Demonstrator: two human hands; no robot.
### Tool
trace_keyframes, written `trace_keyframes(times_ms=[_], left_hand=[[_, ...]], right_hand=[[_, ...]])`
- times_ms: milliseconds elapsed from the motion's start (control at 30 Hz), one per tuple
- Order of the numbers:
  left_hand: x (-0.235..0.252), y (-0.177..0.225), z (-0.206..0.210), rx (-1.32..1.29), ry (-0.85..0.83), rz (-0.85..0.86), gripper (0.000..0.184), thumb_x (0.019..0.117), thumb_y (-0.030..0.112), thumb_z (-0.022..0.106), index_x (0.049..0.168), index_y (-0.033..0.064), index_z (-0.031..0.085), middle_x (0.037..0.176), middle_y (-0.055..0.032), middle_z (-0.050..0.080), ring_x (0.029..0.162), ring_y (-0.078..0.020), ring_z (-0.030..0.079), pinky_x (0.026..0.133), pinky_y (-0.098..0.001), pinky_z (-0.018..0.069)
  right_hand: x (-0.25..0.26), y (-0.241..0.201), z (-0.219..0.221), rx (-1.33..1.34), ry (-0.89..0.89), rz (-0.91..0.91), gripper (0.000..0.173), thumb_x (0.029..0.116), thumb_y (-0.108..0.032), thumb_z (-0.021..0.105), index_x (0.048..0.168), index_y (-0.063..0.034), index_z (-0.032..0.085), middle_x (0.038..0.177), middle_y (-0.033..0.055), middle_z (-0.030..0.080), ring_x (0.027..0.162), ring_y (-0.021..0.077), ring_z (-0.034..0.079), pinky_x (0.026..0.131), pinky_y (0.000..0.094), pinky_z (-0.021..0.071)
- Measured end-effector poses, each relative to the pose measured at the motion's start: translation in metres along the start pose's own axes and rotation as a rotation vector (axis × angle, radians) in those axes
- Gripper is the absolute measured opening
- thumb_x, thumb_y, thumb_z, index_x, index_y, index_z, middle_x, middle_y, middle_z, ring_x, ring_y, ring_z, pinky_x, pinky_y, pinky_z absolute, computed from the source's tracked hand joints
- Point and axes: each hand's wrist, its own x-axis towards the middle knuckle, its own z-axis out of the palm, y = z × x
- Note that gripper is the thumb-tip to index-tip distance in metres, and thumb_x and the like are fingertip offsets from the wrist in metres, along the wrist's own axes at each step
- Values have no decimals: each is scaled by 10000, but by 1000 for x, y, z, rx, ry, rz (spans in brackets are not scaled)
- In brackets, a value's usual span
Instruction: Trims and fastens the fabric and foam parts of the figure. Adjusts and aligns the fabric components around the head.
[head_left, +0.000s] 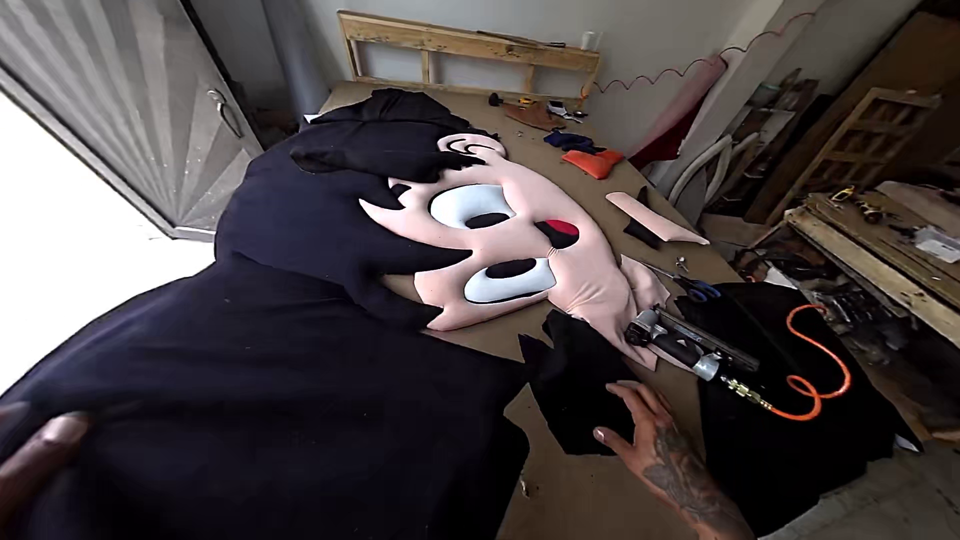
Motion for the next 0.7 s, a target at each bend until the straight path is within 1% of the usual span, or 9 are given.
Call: trace_keyframes(times_ms=[33, 133, 200, 267, 333, 400, 500, 567, 700], left_hand=[[6, -35, -9, 23, -76, -43, 389, 1065, 162, 501, 1391, -48, 464, 1166, -38, 630, 998, 22, 627, 903, -213, 541], [4, -101, 11, 108, -44, -243, 433, 1029, 399, 593, 1355, 114, 589, 1136, 6, 695, 976, -16, 661, 892, -296, 570], [6, -136, 28, 111, -57, -273, 467, 988, 478, 638, 1317, 147, 635, 1095, 1, 726, 962, -65, 693, 876, -339, 590], [4, -158, 47, 79, -71, -271, 485, 970, 500, 653, 1311, 155, 644, 1095, -18, 734, 968, -99, 709, 865, -354, 604], [-3, -165, 61, 60, -58, -276, 467, 961, 490, 659, 1292, 160, 659, 1067, -20, 742, 940, -106, 717, 831, -343, 612], [-15, -162, 71, 63, -48, -292, 437, 973, 477, 652, 1274, 160, 666, 1037, -12, 743, 909, -99, 716, 813, -329, 612], [-45, -157, 79, 46, -1, -346, 400, 1006, 424, 632, 1284, 137, 647, 1040, -12, 741, 909, -94, 716, 826, -326, 613], [-68, -158, 87, -2, 47, -385, 390, 1031, 381, 604, 1314, 113, 619, 1060, -16, 738, 929, -89, 714, 850, -332, 614], [-108, -158, 129, -142, 161, -444, 404, 1062, 314, 558, 1371, 53, 571, 1111, -65, 734, 980, -122, 718, 893, -360, 614]], right_hand=[[3, 2, 4, -4, 9, -13, 744, 785, -705, 705, 1355, -231, 647, 1397, 39, 614, 1328, 238, 547, 1104, 455, 470], [22, 1, 19, 4, 54, -47, 743, 790, -713, 688, 1351, -228, 649, 1422, 47, 598, 1345, 258, 530, 1113, 461, 455], [35, -3, 26, 52, 74, -63, 700, 817, -689, 677, 1339, -223, 659, 1420, 42, 601, 1356, 240, 524, 1128, 447, 446], [44, -16, 29, 138, 86, -106, 624, 870, -657, 653, 1312, -218, 680, 1391, 19, 624, 1340, 196, 540, 1120, 407, 463], [48, -34, 37, 234, 44, -175, 531, 923, -572, 640, 1303, -205, 689, 1358, 5, 649, 1312, 169, 565, 1102, 384, 484], [50, -52, 48, 323, -15, -241, 453, 955, -399, 629, 1349, -177, 660, 1351, 13, 656, 1263, 147, 604, 1055, 357, 524], [58, -66, 56, 525, -82, -253, 496, 934, -194, 614, 1427, -141, 598, 1424, 49, 593, 1179, 117, 647, 932, 309, 598], [72, -68, 58, 632, -105, -214, 485, 934, -154, 607, 1418, -144, 609, 1448, 37, 581, 1158, 117, 653, 916, 313, 601], [111, -73, 52, 620, -31, -175, 408, 959, -141, 528, 1344, -155, 664, 1417, 13, 616, 1254, 131, 617, 1003, 361, 572]])
